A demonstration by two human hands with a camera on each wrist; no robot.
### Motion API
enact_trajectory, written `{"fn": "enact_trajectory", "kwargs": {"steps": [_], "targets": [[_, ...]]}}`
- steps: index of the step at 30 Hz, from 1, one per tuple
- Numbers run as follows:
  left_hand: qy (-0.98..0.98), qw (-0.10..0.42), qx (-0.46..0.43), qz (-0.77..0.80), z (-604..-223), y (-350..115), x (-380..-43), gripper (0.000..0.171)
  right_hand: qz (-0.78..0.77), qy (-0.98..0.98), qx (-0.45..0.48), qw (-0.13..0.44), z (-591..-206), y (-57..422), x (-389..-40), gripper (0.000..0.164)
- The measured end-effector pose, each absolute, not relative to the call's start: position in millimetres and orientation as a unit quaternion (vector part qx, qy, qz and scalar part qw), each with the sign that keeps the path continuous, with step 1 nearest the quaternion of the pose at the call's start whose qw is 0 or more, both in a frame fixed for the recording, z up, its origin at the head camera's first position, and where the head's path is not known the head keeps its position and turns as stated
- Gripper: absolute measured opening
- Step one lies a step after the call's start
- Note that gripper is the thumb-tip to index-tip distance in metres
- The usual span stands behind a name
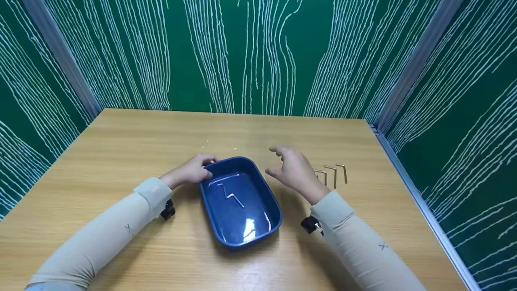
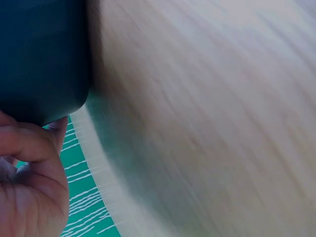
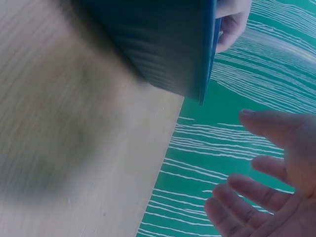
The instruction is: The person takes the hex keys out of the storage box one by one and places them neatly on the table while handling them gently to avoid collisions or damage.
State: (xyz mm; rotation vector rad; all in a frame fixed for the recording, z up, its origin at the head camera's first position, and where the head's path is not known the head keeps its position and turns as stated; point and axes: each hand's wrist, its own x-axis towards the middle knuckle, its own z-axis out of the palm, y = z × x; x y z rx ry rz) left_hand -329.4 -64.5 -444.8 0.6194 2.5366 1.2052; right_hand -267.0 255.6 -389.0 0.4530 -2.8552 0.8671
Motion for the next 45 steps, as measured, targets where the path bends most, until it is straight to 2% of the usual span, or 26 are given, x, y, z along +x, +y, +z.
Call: {"fn": "enact_trajectory", "kwargs": {"steps": [9, 18, 25, 33, 39, 45], "targets": [[0.871, 0.146, 0.235, 0.405, -440, -67, -330, 0.045, 0.282, -0.943, 0.168, 0.055, -389, 241, -263, 0.059], [0.86, 0.195, 0.214, 0.42, -434, -72, -332, 0.041, 0.299, -0.935, 0.185, 0.048, -391, 226, -258, 0.056], [0.86, 0.189, 0.213, 0.423, -435, -74, -334, 0.034, 0.295, -0.935, 0.197, 0.018, -392, 214, -256, 0.051], [0.85, 0.192, 0.207, 0.446, -440, -74, -334, 0.039, 0.295, -0.931, 0.214, -0.017, -399, 198, -256, 0.044], [0.844, 0.185, 0.208, 0.458, -442, -74, -332, 0.04, 0.287, -0.931, 0.222, -0.039, -403, 189, -255, 0.048], [0.842, 0.176, 0.211, 0.464, -446, -72, -332, 0.04, 0.274, -0.931, 0.24, -0.037, -413, 184, -257, 0.048]]}}
